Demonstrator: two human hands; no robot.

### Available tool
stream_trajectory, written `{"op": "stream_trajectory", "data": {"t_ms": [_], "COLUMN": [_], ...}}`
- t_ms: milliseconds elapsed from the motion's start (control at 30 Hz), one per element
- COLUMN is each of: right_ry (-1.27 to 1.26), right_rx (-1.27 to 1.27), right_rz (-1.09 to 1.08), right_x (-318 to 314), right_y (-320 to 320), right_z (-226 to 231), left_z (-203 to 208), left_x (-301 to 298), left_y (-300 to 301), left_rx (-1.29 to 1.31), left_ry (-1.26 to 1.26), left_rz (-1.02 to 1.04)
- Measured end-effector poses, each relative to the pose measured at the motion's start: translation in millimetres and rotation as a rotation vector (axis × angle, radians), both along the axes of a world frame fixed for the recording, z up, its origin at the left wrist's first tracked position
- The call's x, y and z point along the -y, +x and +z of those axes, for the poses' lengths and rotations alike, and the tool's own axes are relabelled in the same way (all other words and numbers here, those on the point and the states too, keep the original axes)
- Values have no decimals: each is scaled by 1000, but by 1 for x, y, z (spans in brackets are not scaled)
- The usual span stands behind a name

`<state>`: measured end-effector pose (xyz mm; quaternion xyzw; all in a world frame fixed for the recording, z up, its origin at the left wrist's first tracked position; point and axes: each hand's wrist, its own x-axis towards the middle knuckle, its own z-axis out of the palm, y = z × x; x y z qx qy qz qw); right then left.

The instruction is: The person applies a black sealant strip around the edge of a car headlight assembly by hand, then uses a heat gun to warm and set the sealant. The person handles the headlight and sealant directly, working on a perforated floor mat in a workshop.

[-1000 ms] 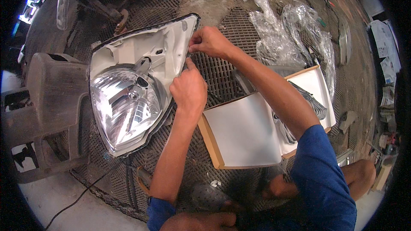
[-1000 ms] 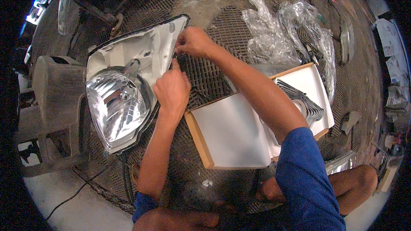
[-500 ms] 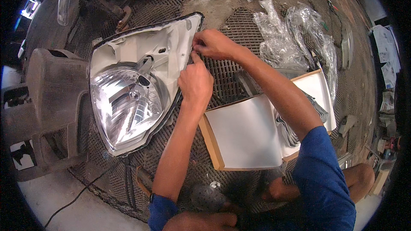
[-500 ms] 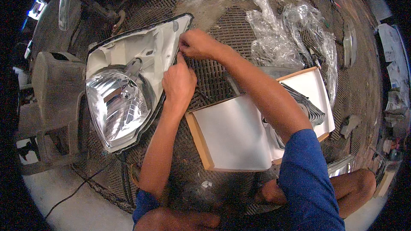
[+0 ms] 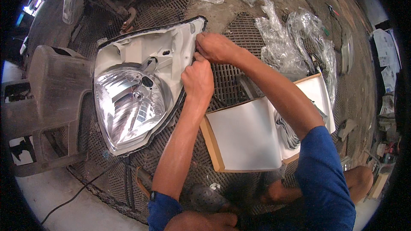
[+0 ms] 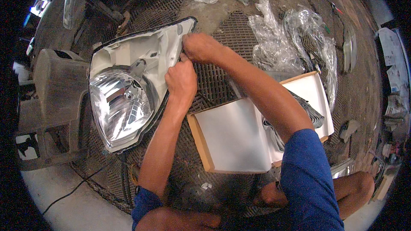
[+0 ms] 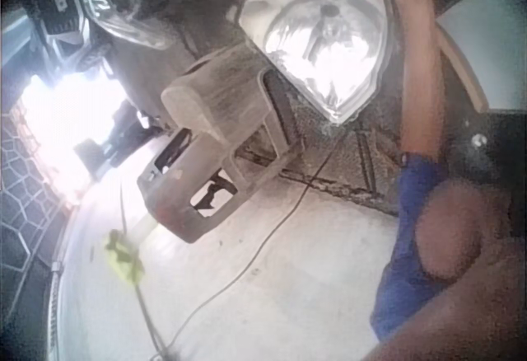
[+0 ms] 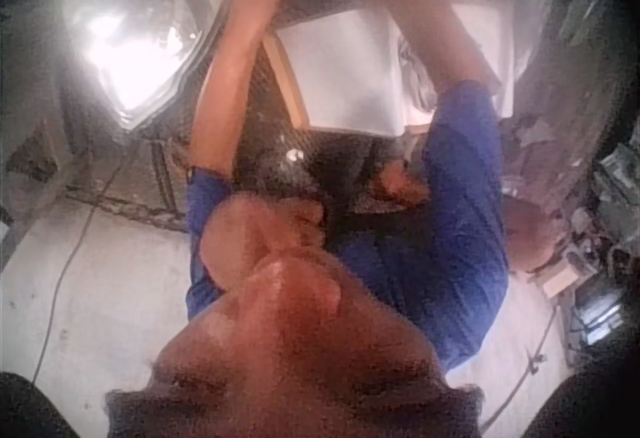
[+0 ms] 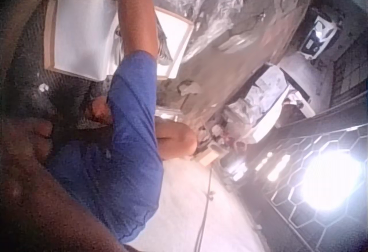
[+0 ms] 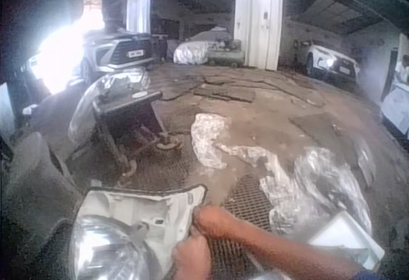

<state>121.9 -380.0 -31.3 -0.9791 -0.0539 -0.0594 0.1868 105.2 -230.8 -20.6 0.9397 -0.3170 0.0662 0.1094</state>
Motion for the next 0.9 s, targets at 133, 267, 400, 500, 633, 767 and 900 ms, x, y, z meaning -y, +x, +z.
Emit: {"op": "stream_trajectory", "data": {"t_ms": [133,267,400,500,633,767,900], "right_ry": [-55,-161,-99,15,388,545,483], "right_rx": [7,-104,-119,-92,-39,-175,-195], "right_rz": [-56,-143,-266,-275,-171,-58,-86], "right_x": [3,17,27,39,34,24,20], "right_y": [8,22,24,18,9,8,10], "right_z": [0,3,3,3,-1,4,9], "left_z": [-2,0,0,0,1,10,9], "left_x": [-2,0,-1,-5,-9,-5,-1], "left_y": [2,-1,-1,-2,-6,-10,-6], "left_rx": [34,-34,-72,-127,-163,-245,-291], "left_ry": [-5,-16,-21,-57,-217,-138,-35], "left_rz": [-20,3,38,32,-35,11,-8]}}
